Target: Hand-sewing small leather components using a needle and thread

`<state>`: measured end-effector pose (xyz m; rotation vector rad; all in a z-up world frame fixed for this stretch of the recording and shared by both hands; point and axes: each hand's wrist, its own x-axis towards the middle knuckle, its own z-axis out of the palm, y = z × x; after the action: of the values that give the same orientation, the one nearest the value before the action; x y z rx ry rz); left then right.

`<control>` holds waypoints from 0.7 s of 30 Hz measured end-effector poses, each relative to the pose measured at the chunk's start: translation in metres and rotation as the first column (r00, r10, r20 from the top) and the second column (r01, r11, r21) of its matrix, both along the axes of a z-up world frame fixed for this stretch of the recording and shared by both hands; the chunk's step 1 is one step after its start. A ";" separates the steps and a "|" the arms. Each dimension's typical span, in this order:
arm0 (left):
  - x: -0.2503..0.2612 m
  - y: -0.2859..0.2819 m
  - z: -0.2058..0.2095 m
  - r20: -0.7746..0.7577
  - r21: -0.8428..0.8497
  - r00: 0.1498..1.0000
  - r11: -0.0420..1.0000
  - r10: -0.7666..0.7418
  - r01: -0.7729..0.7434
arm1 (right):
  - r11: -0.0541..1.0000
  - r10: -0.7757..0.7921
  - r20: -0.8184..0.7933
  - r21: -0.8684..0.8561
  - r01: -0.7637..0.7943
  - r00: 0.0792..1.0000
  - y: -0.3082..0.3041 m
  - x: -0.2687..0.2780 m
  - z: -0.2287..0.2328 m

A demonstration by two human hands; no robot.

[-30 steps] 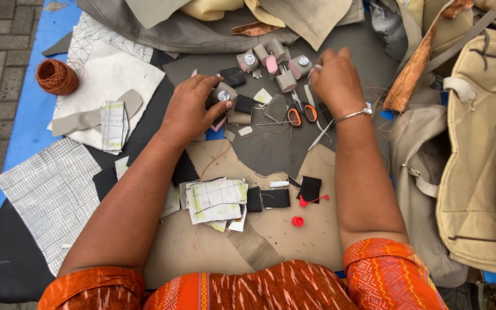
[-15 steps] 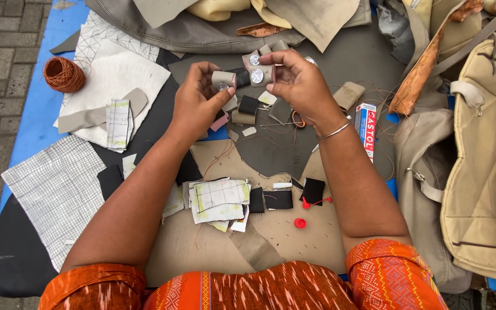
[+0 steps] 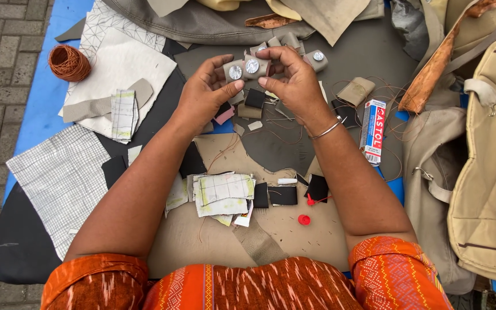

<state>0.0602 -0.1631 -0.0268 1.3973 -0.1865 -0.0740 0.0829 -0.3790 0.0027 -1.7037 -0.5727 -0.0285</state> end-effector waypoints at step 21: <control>0.020 0.032 0.003 -0.201 -0.172 0.930 0.924 0.308 -0.343 | 0.904 0.073 0.283 -0.424 0.056 0.956 0.015 0.000 -0.030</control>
<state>0.0802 -0.1309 -0.0241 1.1931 0.1800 0.1011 0.0833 -0.3645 -0.0274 -2.1460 -0.8552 -0.1624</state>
